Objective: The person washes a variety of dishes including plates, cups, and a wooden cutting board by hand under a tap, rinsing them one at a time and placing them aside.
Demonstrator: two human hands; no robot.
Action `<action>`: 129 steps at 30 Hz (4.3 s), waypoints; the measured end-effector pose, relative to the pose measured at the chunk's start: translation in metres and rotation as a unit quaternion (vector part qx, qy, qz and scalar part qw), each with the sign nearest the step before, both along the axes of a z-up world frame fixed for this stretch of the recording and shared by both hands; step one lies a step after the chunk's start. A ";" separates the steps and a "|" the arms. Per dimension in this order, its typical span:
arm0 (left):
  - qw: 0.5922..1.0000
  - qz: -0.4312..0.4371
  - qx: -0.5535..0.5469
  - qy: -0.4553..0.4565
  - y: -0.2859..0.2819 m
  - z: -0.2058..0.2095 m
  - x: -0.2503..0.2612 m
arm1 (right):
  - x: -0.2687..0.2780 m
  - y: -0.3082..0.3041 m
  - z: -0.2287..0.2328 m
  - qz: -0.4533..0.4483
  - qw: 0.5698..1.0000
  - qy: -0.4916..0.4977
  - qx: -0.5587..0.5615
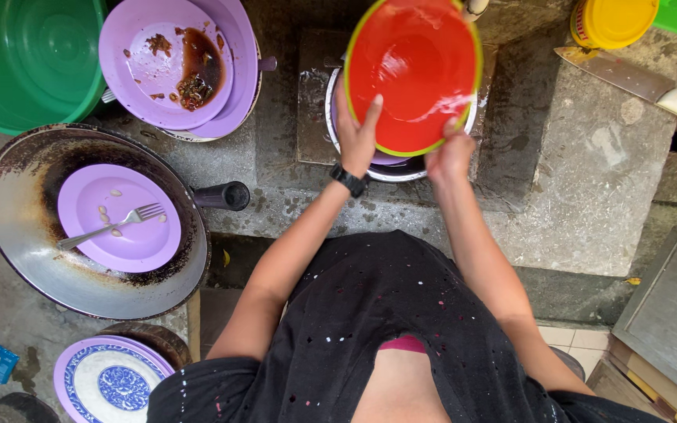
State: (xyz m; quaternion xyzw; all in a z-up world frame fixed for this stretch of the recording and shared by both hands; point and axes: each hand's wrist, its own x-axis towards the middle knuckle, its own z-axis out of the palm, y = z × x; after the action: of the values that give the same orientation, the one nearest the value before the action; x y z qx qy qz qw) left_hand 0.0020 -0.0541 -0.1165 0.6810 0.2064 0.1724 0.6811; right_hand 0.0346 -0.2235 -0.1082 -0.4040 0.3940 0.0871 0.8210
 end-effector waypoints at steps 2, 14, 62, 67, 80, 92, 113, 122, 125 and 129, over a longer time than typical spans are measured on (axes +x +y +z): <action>0.996 0.040 -0.072 -0.016 0.001 0.019 -0.007 | -0.005 0.001 -0.016 0.096 0.994 -0.013 -0.043; 0.995 0.017 0.044 0.090 0.059 0.099 -0.025 | 0.059 0.014 -0.136 -0.140 0.970 -0.052 0.192; 0.972 -0.024 0.188 0.139 0.055 0.139 -0.019 | 0.035 0.024 -0.144 -0.160 0.971 -0.085 0.155; 0.974 -0.004 0.176 0.145 0.060 0.112 -0.015 | 0.048 0.022 -0.113 -0.086 0.876 -0.216 0.423; 0.981 -0.065 0.120 0.140 0.043 0.111 0.006 | -0.009 0.136 0.090 0.326 0.882 -0.331 -0.073; 0.981 0.019 0.193 0.002 0.055 0.130 -0.034 | 0.058 0.020 -0.038 0.285 0.936 -0.193 -0.073; 0.918 -0.036 0.349 0.185 -0.042 -0.070 -0.025 | 0.005 -0.032 0.141 0.266 0.659 -0.527 -0.466; 0.992 0.005 0.108 -0.066 -0.022 -0.026 -0.044 | 0.006 -0.066 0.133 0.232 0.683 -0.510 -0.469; 0.985 0.084 -0.057 -0.141 -0.006 0.012 -0.091 | 0.008 -0.054 0.134 0.241 0.785 -0.511 -0.254; 0.952 0.214 -0.188 -0.115 0.012 0.081 -0.193 | -0.024 0.005 0.140 0.297 0.786 -0.500 -0.209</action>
State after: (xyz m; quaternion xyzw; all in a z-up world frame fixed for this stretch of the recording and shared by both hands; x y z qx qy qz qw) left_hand -0.1910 -0.0420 -0.0351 0.4561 0.2964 0.3492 0.7630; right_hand 0.0104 -0.2184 0.0320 -0.6500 -0.2029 0.0276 0.7318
